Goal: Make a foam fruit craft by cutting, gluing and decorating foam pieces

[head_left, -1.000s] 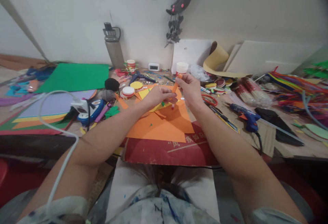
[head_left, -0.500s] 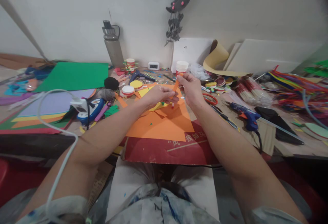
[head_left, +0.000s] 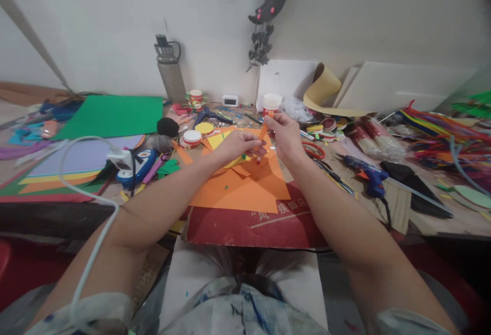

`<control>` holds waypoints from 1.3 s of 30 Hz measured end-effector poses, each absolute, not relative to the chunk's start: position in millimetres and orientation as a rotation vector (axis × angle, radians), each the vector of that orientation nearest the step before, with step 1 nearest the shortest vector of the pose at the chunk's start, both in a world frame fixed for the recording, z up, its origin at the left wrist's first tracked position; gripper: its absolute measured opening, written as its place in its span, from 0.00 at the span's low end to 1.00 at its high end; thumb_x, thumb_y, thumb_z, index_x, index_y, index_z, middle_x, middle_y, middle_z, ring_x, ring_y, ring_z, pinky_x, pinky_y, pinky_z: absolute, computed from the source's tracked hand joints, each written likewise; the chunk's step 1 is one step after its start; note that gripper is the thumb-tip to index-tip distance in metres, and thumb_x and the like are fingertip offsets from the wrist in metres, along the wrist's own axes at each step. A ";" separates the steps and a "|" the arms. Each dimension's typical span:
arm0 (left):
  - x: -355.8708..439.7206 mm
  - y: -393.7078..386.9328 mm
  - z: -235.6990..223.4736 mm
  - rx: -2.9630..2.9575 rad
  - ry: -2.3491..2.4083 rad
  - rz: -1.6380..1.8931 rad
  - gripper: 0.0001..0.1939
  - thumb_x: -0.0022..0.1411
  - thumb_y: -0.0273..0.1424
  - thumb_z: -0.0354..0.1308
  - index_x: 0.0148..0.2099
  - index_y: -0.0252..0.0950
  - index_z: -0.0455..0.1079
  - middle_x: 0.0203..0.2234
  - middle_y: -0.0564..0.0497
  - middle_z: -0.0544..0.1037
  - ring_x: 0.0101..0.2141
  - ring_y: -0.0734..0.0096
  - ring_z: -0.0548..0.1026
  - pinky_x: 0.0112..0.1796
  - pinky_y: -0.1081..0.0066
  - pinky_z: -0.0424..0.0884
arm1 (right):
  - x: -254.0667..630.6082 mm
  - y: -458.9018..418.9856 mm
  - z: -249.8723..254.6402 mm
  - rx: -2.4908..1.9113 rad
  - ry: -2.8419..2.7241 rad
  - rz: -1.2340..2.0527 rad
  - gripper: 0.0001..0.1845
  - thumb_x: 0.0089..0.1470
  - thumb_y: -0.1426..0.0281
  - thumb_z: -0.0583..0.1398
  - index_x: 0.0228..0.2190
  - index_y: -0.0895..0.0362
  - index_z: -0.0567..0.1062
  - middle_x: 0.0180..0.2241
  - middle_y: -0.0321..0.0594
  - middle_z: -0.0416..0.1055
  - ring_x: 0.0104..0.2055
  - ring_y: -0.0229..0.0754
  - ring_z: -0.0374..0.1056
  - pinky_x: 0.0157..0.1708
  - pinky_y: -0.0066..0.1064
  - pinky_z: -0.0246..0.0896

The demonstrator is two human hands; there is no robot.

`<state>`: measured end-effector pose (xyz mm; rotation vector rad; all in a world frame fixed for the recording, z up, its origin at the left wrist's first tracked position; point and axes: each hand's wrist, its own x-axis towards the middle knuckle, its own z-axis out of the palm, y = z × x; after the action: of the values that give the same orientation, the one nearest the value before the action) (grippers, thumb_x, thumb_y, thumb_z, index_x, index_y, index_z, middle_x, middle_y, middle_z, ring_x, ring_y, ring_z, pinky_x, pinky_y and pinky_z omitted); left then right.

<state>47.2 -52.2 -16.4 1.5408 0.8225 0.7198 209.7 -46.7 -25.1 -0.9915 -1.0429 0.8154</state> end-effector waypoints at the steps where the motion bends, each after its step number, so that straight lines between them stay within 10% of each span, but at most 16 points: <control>1: 47.5 -54.2 -14.8 1.591 0.829 0.742 0.07 0.66 0.26 0.63 0.35 0.30 0.79 0.29 0.46 0.85 0.29 0.75 0.81 0.35 0.75 0.72 | 209.6 -46.3 -25.0 -0.992 -1.035 0.816 0.22 0.39 0.54 0.74 0.27 0.54 0.73 0.25 0.30 0.69 0.27 0.33 0.59 0.29 0.28 0.56; 39: 42.6 -60.3 -20.0 1.586 0.814 0.731 0.10 0.64 0.32 0.62 0.31 0.36 0.80 0.28 0.50 0.84 0.28 0.72 0.77 0.38 0.72 0.72 | 202.6 -65.5 -17.2 -1.044 -0.875 0.967 0.20 0.36 0.56 0.76 0.25 0.53 0.76 0.26 0.32 0.72 0.27 0.35 0.62 0.30 0.30 0.59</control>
<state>42.6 -60.3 -20.0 1.5862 0.8141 0.7308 202.6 -65.5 -17.2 -1.0444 -0.8746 0.9672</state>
